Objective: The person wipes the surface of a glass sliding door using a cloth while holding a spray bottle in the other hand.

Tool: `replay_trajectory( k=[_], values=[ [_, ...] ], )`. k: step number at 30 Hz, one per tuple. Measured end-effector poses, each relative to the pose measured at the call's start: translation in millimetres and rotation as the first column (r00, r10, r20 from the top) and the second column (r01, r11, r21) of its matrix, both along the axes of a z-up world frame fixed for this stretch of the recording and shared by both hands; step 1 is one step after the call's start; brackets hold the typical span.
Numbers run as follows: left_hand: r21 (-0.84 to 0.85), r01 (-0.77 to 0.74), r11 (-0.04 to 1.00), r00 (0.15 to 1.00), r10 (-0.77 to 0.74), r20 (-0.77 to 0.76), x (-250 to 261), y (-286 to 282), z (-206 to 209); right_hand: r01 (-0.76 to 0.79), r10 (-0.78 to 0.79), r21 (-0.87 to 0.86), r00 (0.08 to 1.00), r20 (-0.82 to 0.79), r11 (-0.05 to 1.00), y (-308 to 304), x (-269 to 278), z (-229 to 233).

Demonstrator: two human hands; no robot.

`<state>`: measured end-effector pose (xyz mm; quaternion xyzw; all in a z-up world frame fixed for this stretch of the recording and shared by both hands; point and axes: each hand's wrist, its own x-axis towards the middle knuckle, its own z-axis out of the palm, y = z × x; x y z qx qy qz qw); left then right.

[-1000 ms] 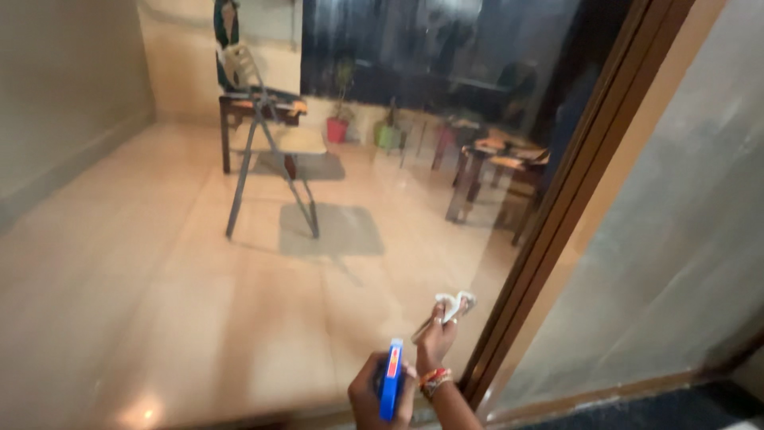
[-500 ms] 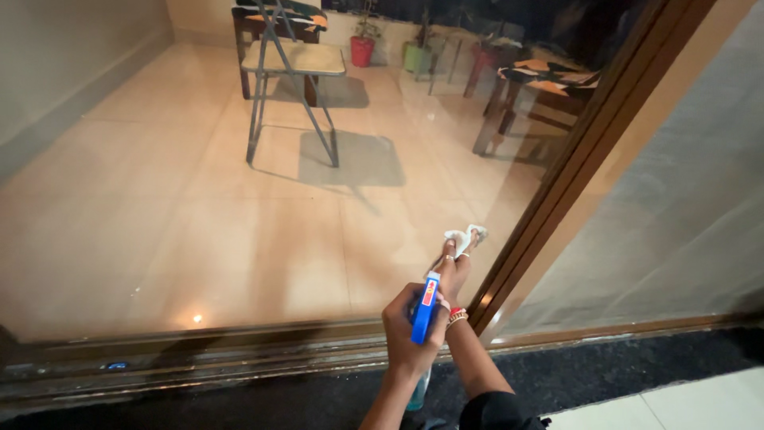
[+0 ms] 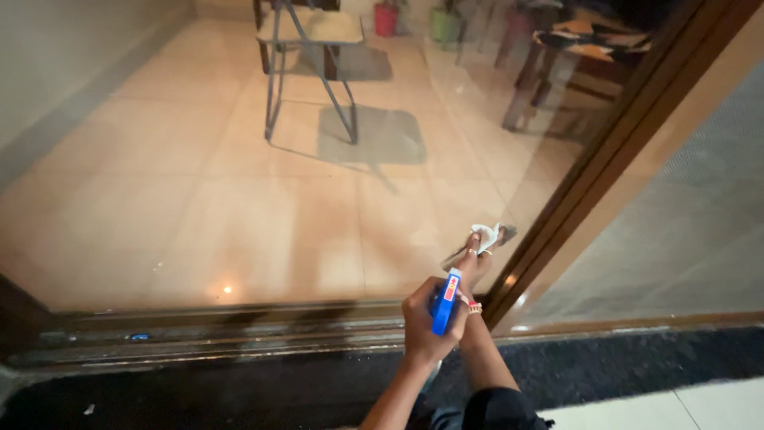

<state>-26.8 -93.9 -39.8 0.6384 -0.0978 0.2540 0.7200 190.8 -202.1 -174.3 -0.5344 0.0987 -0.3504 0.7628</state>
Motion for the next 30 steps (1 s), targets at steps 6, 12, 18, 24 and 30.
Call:
replay_trajectory(
  k=[6,12,18,24,30],
  values=[
    [-0.014,0.055,0.998,0.998,-0.055,0.013,10.5,-9.3,-15.9,-0.009,0.021,-0.133,0.996,0.085,0.991,-9.4,-10.1,-34.5],
    [0.032,0.023,0.999,1.0,-0.023,0.004,24.3,-21.4,-37.2,-0.131,0.128,-0.021,0.986,-0.11,0.991,-9.2,-26.5,-57.4],
    [0.032,0.045,0.998,0.999,-0.046,0.023,37.0,-28.7,-47.0,-0.151,0.144,-0.037,0.98,-0.133,0.988,-22.9,-19.8,-67.2],
    [0.09,0.005,0.996,1.0,-0.005,0.005,46.0,-25.1,-41.4,-0.141,0.132,-0.095,0.987,-0.094,0.986,-24.5,-5.2,-56.0],
    [0.14,-0.061,0.988,0.996,0.07,-0.063,45.1,-23.2,-46.4,0.045,0.045,-0.426,0.979,0.2,0.904,-24.0,-20.1,-44.2]
  ],
)
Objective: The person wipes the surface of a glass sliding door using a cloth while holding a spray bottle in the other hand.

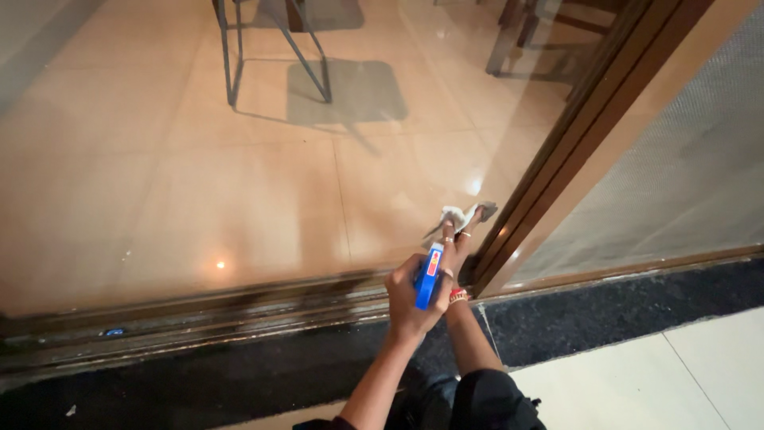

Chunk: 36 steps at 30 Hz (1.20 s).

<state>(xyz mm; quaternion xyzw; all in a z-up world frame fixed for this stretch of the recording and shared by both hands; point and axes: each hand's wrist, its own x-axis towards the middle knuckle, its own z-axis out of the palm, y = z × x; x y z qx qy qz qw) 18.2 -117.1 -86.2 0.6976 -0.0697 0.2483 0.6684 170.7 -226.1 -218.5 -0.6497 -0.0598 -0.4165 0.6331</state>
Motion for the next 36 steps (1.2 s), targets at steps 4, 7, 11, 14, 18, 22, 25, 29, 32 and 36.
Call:
replay_trajectory(
  k=[4,7,11,14,18,22,25,29,32,36],
  values=[
    [-0.059,0.02,0.998,0.998,-0.016,0.056,-2.3,-0.4,-4.5,-0.065,0.15,0.313,0.954,-0.259,0.948,10.7,-19.4,26.7],
    [-0.059,0.02,0.998,0.996,-0.015,0.089,-2.3,3.0,-11.3,-0.066,0.181,0.347,0.933,-0.311,0.936,21.6,-25.4,37.4],
    [-0.047,-0.028,0.999,0.998,0.03,0.048,-2.6,2.7,-22.5,-0.095,0.095,0.012,0.994,-0.05,0.995,31.2,-22.9,36.8],
    [-0.06,-0.011,0.998,0.998,0.014,0.058,-1.5,5.4,-28.4,-0.048,0.044,-0.089,0.998,-0.049,0.995,37.8,-11.8,60.8],
    [-0.099,0.028,0.995,0.997,-0.021,0.071,0.3,7.8,-34.3,-0.013,0.047,-0.339,0.995,0.09,0.941,34.7,0.1,110.5],
    [-0.132,0.021,0.991,0.998,-0.013,0.062,1.7,9.4,-42.5,0.057,-0.024,-0.386,0.996,0.089,0.921,34.1,17.4,115.9],
    [-0.121,0.009,0.993,1.0,-0.006,0.029,-2.3,15.8,-45.5,0.041,-0.044,-0.095,0.999,-0.024,0.995,29.8,28.3,82.2],
    [-0.086,-0.018,0.996,0.998,0.023,0.058,-7.1,21.6,-39.7,0.096,0.128,0.526,0.919,-0.372,0.845,3.3,45.6,13.2],
    [-0.079,-0.005,0.997,0.998,0.01,0.068,-11.6,23.2,-35.5,0.071,0.223,0.63,0.9,-0.375,0.774,-19.3,52.4,-22.9],
    [-0.06,-0.019,0.998,0.998,0.023,0.061,-13.7,19.0,-40.9,0.028,0.379,0.783,0.864,-0.332,0.621,-25.0,46.6,4.9]
  ],
)
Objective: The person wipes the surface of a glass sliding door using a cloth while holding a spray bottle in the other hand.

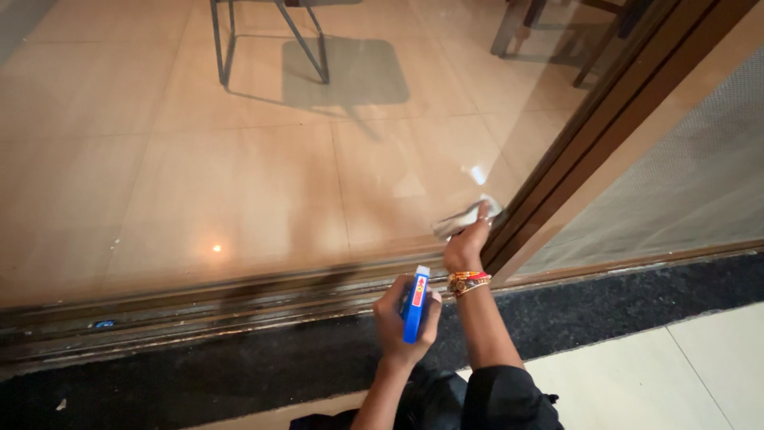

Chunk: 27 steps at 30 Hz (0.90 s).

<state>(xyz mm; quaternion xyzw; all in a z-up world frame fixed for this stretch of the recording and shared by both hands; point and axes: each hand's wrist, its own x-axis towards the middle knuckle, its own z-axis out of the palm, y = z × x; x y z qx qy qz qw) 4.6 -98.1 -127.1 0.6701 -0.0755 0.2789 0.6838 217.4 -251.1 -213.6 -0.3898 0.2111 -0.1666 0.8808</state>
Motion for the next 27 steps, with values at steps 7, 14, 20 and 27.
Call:
replay_trajectory(
  k=[7,14,20,27],
  values=[
    [-0.128,0.086,0.988,0.996,-0.09,-0.026,2.9,-6.7,-13.0,0.395,0.094,-0.798,0.87,0.485,0.455,41.8,-30.0,98.5],
    [-0.13,0.068,0.989,0.996,-0.074,-0.04,4.2,3.4,-10.5,0.16,-0.107,-0.499,0.985,0.134,0.852,11.9,13.8,-4.5],
    [-0.064,0.043,0.997,0.999,-0.045,-0.027,1.8,5.3,-13.7,-0.082,0.043,-0.313,0.991,-0.129,0.946,-22.1,14.2,-93.6],
    [-0.132,0.058,0.99,0.994,-0.07,-0.09,-1.9,-1.2,-23.4,0.086,-0.044,-0.507,0.995,0.093,0.858,30.6,-17.3,38.2]
  ],
)
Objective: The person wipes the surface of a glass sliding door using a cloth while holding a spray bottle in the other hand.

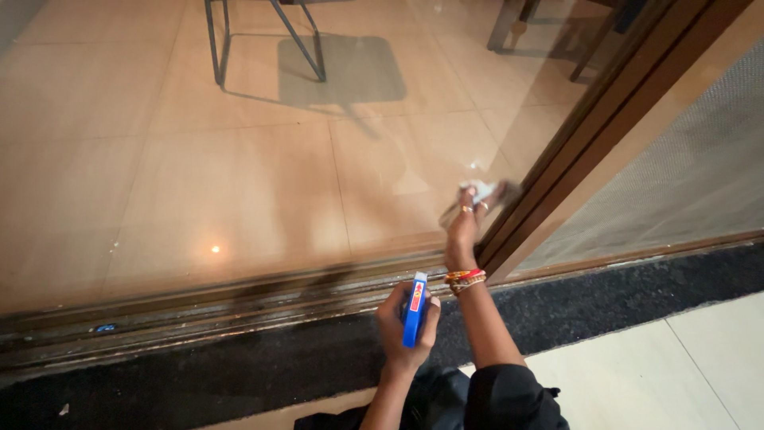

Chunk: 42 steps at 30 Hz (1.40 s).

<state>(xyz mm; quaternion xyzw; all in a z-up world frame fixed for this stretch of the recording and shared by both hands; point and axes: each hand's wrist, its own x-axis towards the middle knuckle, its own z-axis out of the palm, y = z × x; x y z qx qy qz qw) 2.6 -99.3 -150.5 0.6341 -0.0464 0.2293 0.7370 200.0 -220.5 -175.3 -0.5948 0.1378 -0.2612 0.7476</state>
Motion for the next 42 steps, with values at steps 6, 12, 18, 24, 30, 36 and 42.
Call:
replay_trajectory(
  k=[6,12,18,24,30,36,42],
  values=[
    [-0.032,-0.011,0.999,1.0,0.011,0.002,2.9,6.0,-4.2,0.024,0.23,-0.769,0.948,0.22,0.638,47.0,-27.7,69.4],
    [0.04,-0.098,0.994,0.995,0.097,0.019,2.4,27.8,-5.9,0.16,0.021,-0.672,0.967,0.253,0.723,39.7,-14.5,0.9],
    [0.039,-0.091,0.995,0.995,0.09,0.032,-1.1,38.5,-6.4,0.107,-0.005,-0.452,0.975,0.221,0.886,24.7,-27.5,-42.0],
    [0.009,-0.069,0.998,0.995,0.068,0.069,-9.3,37.9,-14.1,0.138,0.129,-0.715,0.943,0.307,0.685,41.6,-35.4,-33.5],
    [-0.049,-0.087,0.995,0.995,0.09,0.042,-12.2,45.3,-23.2,0.168,0.108,-0.598,0.911,0.398,0.784,53.0,-34.2,-33.5],
    [0.011,-0.125,0.992,0.989,0.124,0.077,-16.4,65.9,-13.8,0.093,-0.113,-0.091,0.963,-0.243,0.991,49.8,-25.7,-118.7],
    [-0.038,-0.1,0.994,0.993,0.102,0.06,-22.3,78.7,-17.6,-0.182,0.118,0.493,0.98,0.158,0.851,54.1,4.4,-168.9]
  ],
)
